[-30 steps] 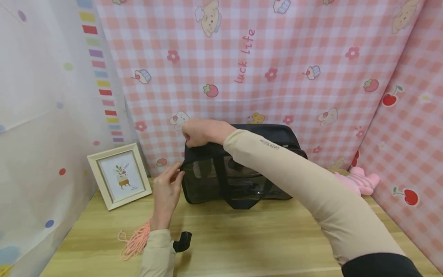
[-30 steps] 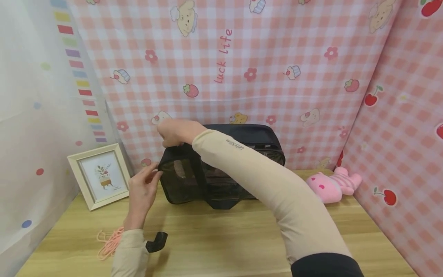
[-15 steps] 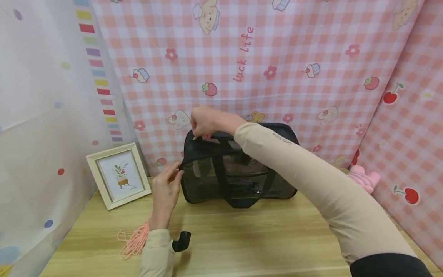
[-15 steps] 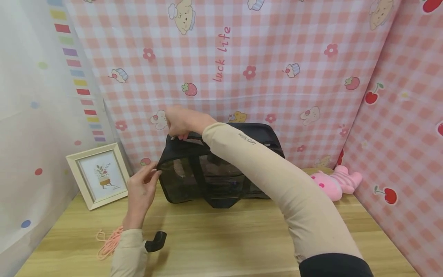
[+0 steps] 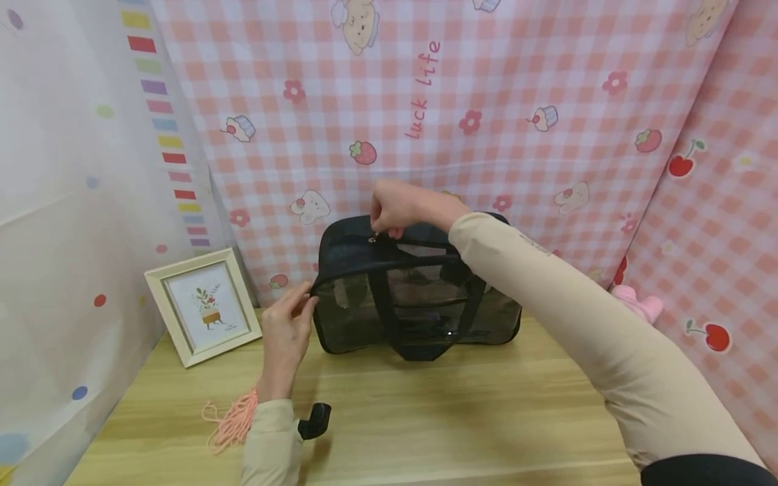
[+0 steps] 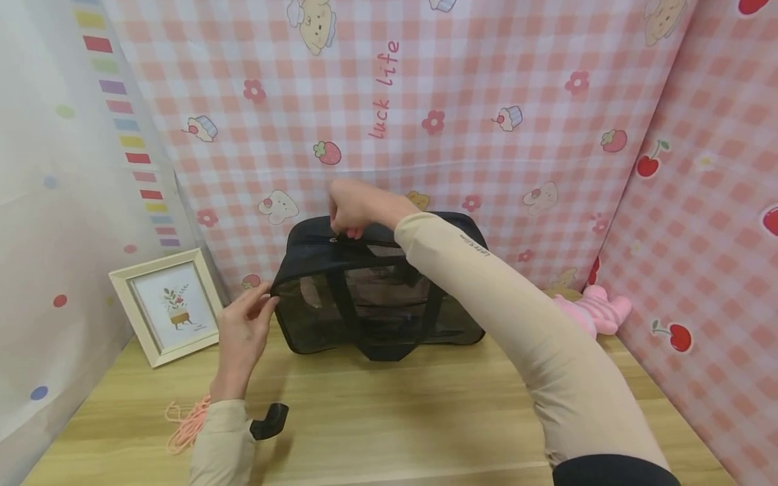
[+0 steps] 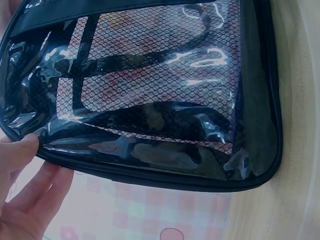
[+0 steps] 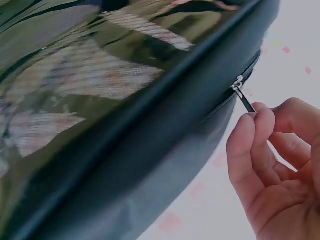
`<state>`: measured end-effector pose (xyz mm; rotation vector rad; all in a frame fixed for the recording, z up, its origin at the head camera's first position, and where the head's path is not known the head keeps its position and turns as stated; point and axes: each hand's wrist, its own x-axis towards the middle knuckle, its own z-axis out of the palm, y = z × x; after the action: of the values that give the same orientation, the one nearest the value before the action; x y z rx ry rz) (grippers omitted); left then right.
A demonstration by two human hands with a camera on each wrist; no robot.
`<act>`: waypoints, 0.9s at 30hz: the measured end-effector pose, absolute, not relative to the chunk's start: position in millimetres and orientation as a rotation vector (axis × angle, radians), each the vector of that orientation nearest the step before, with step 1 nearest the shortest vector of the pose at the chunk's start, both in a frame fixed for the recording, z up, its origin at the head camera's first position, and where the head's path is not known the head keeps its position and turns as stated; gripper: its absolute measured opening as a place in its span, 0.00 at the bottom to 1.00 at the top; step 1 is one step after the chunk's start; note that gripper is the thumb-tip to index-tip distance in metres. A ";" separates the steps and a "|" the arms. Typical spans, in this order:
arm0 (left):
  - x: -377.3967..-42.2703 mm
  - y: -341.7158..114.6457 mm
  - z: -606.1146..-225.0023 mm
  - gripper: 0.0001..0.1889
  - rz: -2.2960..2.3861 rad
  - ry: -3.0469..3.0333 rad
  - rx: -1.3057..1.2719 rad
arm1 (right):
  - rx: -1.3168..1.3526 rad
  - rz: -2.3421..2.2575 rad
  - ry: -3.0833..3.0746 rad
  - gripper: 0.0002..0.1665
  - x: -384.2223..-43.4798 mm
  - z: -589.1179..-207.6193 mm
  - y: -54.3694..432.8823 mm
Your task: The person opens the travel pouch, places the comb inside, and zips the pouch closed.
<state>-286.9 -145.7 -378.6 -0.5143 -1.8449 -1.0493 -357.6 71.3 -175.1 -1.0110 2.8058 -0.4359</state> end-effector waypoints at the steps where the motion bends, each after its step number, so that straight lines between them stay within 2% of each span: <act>1: -286.6 -146.1 -378.0 0.12 -1.046 -1.845 -0.509 | -1.000 -0.433 2.811 0.10 -357.8 -175.0 73.8; 20: -283.6 -150.8 -378.8 0.13 -0.986 -1.869 -0.531 | -0.838 -0.471 2.831 0.09 -349.7 -191.2 129.1; 27: -282.8 -150.9 -377.8 0.14 -0.995 -1.874 -0.529 | -0.858 -0.488 2.825 0.10 -348.7 -189.8 151.7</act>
<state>-282.8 -150.9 -377.8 -0.5285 -1.8742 -0.9953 -348.7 151.7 -189.8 -0.8580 2.8247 -0.4880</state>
